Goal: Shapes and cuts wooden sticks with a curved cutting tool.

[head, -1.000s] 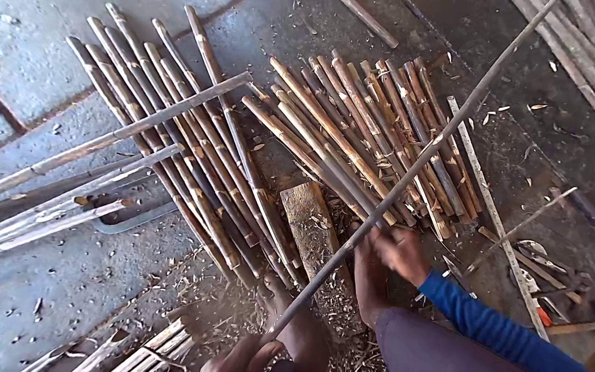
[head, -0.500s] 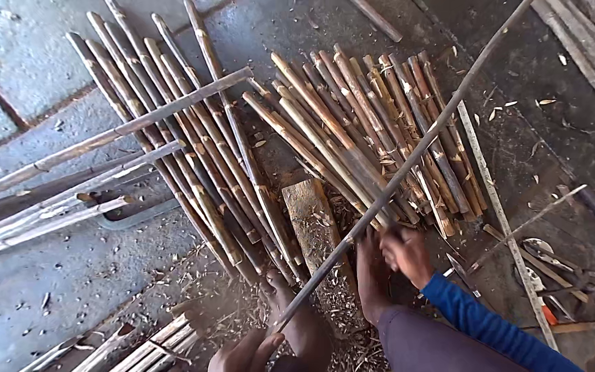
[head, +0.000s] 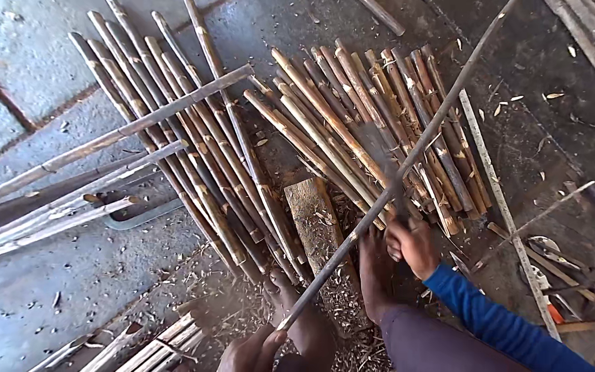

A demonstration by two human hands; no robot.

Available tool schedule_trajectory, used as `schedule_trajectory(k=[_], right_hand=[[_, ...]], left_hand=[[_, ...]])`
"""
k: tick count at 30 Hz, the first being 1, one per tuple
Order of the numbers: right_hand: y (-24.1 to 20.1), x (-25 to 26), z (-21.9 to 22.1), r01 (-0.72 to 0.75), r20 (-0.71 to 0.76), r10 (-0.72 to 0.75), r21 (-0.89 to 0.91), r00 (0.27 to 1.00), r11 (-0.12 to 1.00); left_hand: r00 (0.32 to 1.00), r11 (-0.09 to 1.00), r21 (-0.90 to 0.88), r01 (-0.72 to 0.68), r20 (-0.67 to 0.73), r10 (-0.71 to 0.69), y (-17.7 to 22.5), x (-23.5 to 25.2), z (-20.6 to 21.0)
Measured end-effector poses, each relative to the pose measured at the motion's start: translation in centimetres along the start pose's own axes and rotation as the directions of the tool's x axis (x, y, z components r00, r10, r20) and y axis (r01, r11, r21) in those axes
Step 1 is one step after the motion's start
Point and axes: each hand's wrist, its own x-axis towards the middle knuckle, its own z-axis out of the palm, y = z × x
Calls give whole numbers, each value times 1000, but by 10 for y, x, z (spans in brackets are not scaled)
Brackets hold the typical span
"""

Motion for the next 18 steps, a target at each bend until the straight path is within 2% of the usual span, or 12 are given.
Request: schedule_trajectory(k=[1, 3, 4, 5, 7, 8, 11, 12, 13, 15, 16, 18], right_hand=[[2, -1, 2, 14, 37, -13, -34, 999, 999], [4, -11, 8, 131, 317, -23, -324, 948, 937], [4, -13, 7, 152, 368, -7, -367, 930, 918], [5, -11, 2, 110, 302, -5, -331, 953, 937], [10, -3, -2, 11, 7, -11, -46, 1000, 999], [9, -1, 0, -2, -13, 2, -1, 1000, 1000], [4, -13, 11, 133, 353, -2, -347, 936, 928], [0, -11, 8, 132, 346, 5, -370, 938, 919], [0, -6, 4, 76, 220, -10, -296, 976, 952], [1, 2, 2, -4, 12, 5, -24, 1000, 1000], [3, 1, 5, 9, 49, -6, -58, 999, 998], [6, -10, 12, 133, 316, -27, -318, 948, 939]], left_hand=[[1000, 1000, -6, -9, -4, 9, 0, 0, -1], [1000, 1000, -7, -17, 11, 17, 1, 3, -3], [1000, 1000, -8, -14, 26, 14, 2, 6, -4], [1000, 1000, -2, -14, 26, 14, 4, 8, -5], [1000, 1000, 13, -26, -4, 26, 8, 5, -2], [1000, 999, 22, -26, -10, 27, 10, 4, -1], [1000, 1000, 5, -23, 15, 23, 10, 4, 2], [999, 1000, -6, -23, 22, 23, 9, 6, 1], [1000, 1000, -12, -21, 20, 21, 9, 7, 0], [1000, 1000, -19, -8, 15, 8, 10, 3, 1], [1000, 1000, -16, -5, 14, 5, 10, 2, 1], [1000, 1000, -10, -5, 25, 6, 8, 2, 2]])
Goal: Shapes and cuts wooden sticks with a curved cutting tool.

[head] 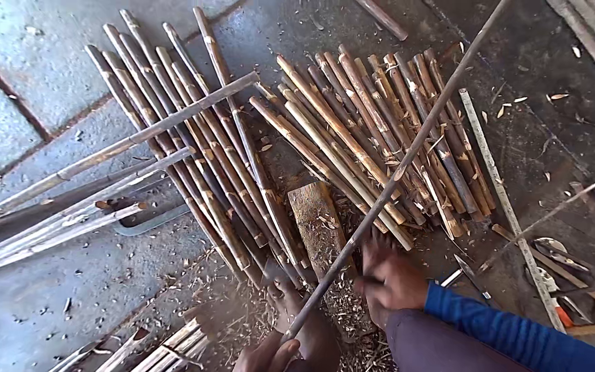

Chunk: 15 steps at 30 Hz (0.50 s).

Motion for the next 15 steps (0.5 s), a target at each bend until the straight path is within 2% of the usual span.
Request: schedule_trajectory(k=[1, 2, 4, 5, 6, 7, 8, 9, 11, 12, 13, 15], right_hand=[[1, -2, 3, 18, 40, -16, -46, 999, 999], [3, -2, -1, -13, -30, 13, -4, 999, 1000], [8, 4, -7, -57, -256, 135, 288, 957, 956], [7, 5, -6, -71, -247, 157, 327, 956, 942], [6, 3, -4, -91, -164, 128, 217, 978, 972], [4, -1, -1, -71, -16, 71, 41, 997, 997], [4, -3, 1, -20, 66, 24, -57, 997, 998], [4, -4, -2, -29, 37, 31, -52, 999, 998], [8, 1, -12, -66, -229, 122, 236, 966, 969], [8, 5, -11, -45, -275, 147, 346, 950, 937], [8, 6, -8, -33, -237, 109, 303, 965, 952], [3, 0, 1, 31, -3, -31, 3, 1000, 1000]], left_hand=[[1000, 1000, -1, 2, 13, -2, -1, 1, 0], [1000, 1000, -6, 7, 22, -6, -2, 2, -1], [999, 1000, -17, 26, 30, -25, -1, 1, 0], [999, 999, -22, 35, 38, -34, 0, -1, -1], [998, 999, -25, 39, 44, -38, -1, -2, -2], [998, 999, -25, 40, 49, -39, -2, -2, -2], [998, 999, -25, 39, 52, -38, -3, -1, -2], [998, 999, -27, 38, 54, -37, -3, 0, -2], [998, 999, -34, 42, 47, -41, -2, 0, -1], [998, 998, -33, 47, 45, -45, -2, -2, -1], [997, 998, -29, 52, 50, -50, -2, -3, -1], [996, 998, -22, 54, 71, -52, -4, -2, -1]])
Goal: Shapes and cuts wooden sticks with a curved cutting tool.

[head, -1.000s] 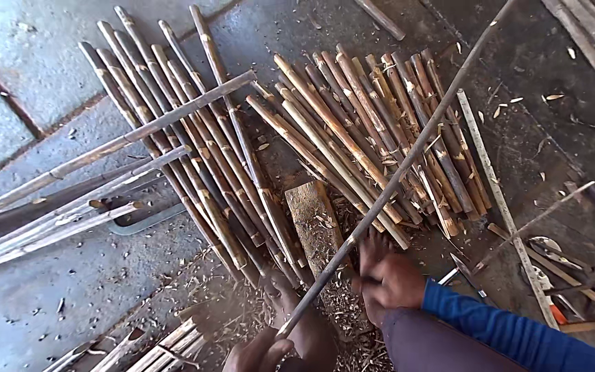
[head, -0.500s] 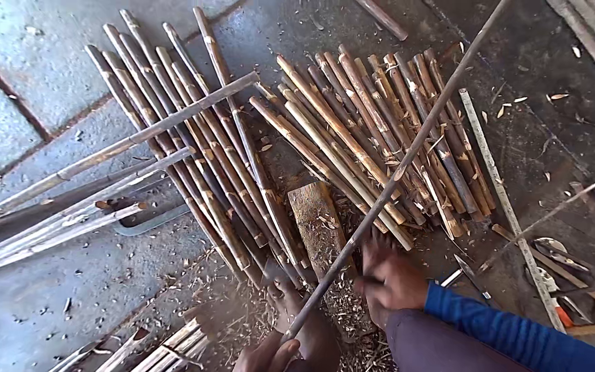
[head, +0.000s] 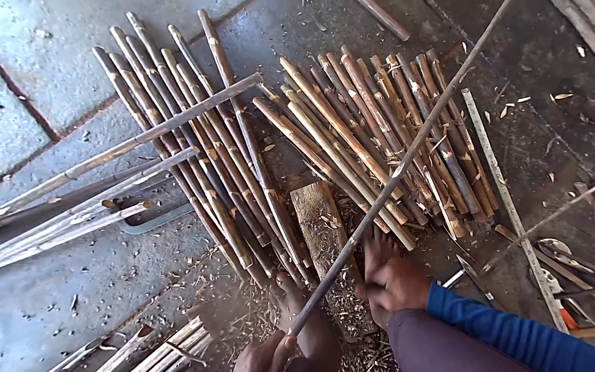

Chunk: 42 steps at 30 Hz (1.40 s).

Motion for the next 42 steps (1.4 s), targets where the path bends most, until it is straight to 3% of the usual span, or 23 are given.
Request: schedule_trajectory(k=[1, 2, 4, 5, 8, 10, 12, 14, 16, 19, 20, 21, 23, 24, 27, 28, 30, 32, 34, 36, 39, 42], right_hand=[[-1, -1, 0, 6, 35, -4, -41, 999, 999], [0, 1, -5, -44, -36, 45, 26, 998, 999], [3, 9, -11, -83, -250, 172, 330, 953, 940], [2, 10, -8, -99, -248, 198, 362, 948, 927], [2, 1, 5, -193, -9, 197, 168, 980, 967], [6, 3, -5, -205, -66, 216, 140, 974, 969], [12, 5, -13, -167, -174, 250, 386, 953, 907], [10, 6, -18, -144, -179, 302, 589, 936, 795], [11, -2, -12, -161, -132, 252, 478, 959, 864], [8, -9, -8, -143, 133, 134, 58, 982, 988], [8, -8, -14, -121, 102, 119, 12, 988, 993], [9, -5, -22, -113, -10, 113, 49, 994, 992], [8, 5, -31, -110, -219, 182, 303, 959, 947], [5, 5, -28, -111, -203, 184, 327, 962, 939], [-1, -5, -8, -53, 131, 55, -22, 990, 998], [-3, -4, -9, -66, 137, 68, -18, 988, 998], [-3, 0, -20, -83, -12, 89, 263, 996, 961], [-2, 4, -39, 10, -122, 56, 480, 991, 877], [2, 0, -54, 124, -147, -56, 504, 988, 855], [8, -5, -58, 187, -137, -137, 497, 981, 847], [12, -9, -36, 90, -250, 38, 479, 967, 873], [9, -14, -18, -167, -104, 229, 414, 968, 895]], left_hand=[[1000, 1000, -1, 1, 10, -1, -1, 1, -2], [1000, 1000, -6, 4, 10, -4, -1, 3, -3], [1000, 1000, -26, 10, -11, -11, 0, 1, -3], [1000, 999, -31, 12, -20, -12, 0, 0, -2], [1000, 1000, -7, 8, -6, -8, -2, 0, 0], [1000, 1000, 31, 6, -28, -5, -6, -6, 1], [998, 997, 58, 43, -42, -41, -13, -24, 3], [997, 996, 49, 70, -38, -68, -19, -37, 3], [997, 996, 38, 75, -34, -74, -21, -42, 1], [996, 996, 71, 51, -72, -46, -20, -33, 4], [996, 996, 70, 55, -77, -50, -17, -31, 6], [995, 996, 70, 52, -91, -46, -14, -29, 7], [990, 996, 74, 41, -137, -31, -8, -23, 12], [986, 996, 78, 37, -163, -23, -7, -20, 15], [985, 997, 69, 14, -171, -2, -5, -12, 15], [990, 998, 61, 19, -144, -10, -6, -14, 11], [994, 997, 31, 72, -87, -69, -15, -34, 3], [987, 987, -21, 158, -13, -158, -43, -67, -1], [973, 974, 2, 228, 38, -228, -68, -96, -4], [967, 967, 20, 254, 10, -254, -65, -99, -10], [965, 974, 39, 224, -151, -216, -21, -55, -1], [934, 985, 21, 172, -323, -157, 18, -5, 14]])
